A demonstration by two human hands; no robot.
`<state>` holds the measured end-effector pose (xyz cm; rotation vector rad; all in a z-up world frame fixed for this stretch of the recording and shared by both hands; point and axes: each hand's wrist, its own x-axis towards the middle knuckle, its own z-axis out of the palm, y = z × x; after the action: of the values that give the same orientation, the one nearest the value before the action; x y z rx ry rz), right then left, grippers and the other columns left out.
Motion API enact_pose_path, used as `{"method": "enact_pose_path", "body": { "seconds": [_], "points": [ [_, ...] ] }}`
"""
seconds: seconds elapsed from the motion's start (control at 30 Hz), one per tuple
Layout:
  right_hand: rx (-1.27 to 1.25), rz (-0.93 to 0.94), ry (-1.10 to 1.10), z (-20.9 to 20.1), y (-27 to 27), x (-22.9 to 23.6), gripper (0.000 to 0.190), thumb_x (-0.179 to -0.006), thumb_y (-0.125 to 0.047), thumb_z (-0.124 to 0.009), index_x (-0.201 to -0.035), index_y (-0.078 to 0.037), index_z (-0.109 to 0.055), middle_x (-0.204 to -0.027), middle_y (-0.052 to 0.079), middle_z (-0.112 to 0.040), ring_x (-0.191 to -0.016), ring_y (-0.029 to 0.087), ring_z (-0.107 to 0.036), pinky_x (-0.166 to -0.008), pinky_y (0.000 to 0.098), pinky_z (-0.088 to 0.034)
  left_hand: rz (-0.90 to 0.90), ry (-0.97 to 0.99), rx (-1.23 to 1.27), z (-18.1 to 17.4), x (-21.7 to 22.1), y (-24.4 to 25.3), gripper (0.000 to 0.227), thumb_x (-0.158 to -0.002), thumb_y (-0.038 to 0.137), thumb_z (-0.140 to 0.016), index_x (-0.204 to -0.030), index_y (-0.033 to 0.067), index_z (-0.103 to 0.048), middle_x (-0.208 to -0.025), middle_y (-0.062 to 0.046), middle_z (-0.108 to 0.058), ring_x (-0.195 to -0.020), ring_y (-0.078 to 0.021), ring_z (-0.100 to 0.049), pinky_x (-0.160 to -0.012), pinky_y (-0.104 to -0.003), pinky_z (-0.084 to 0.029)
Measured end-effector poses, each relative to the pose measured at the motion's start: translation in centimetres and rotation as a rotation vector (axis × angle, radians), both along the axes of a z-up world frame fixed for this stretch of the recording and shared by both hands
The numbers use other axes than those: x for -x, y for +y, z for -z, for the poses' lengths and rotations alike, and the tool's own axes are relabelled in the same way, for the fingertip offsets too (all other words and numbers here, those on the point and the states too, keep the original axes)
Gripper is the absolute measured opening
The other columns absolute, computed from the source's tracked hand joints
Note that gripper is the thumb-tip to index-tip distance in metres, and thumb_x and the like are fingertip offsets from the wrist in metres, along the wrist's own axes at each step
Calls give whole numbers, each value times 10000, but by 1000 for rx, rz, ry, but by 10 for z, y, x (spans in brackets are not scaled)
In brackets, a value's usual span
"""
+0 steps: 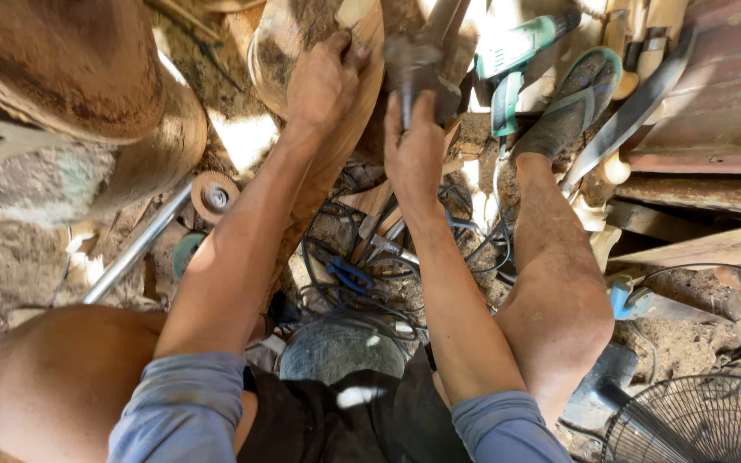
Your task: The person is carving a piece of wood using a hammer and chisel. They repeatedly strike the chisel to shape the wood, occasionally adjusting its position.
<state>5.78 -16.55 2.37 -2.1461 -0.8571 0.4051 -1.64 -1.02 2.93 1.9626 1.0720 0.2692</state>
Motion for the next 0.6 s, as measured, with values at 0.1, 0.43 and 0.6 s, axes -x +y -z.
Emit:
{"method": "enact_pose_path", "body": {
  "seconds": [0.1,0.43,0.6],
  "points": [
    [87,-42,-70,-5,9,-7,286,-1093,-307,-500,-1092,-21,-515,-674,68,-616,-444,118,-594,-315,290,-433,-35,10,64,-2,-7,8,379,-1023,391,-544,-1223,92,-664,-733,-125,-744,-507,-199,-658,-546,-430,-567],
    [32,21,-15,-19,13,-7,300,-1100,-298,-493,-1082,0,-514,-620,89,-604,-419,155,-589,-319,344,-431,-32,53,84,-21,-3,4,327,-1015,382,-545,-1091,93,-678,-860,-235,-735,-800,-440,-725,-767,-550,-553],
    [85,-22,-40,-24,3,2,309,-1077,-314,-504,-1054,-7,-534,-604,59,-587,-420,139,-583,-335,315,-431,-22,-31,-39,-5,4,-3,339,-1014,354,-574,-1047,39,-695,-922,-255,-737,-892,-464,-691,-811,-565,-528]
  ]
}}
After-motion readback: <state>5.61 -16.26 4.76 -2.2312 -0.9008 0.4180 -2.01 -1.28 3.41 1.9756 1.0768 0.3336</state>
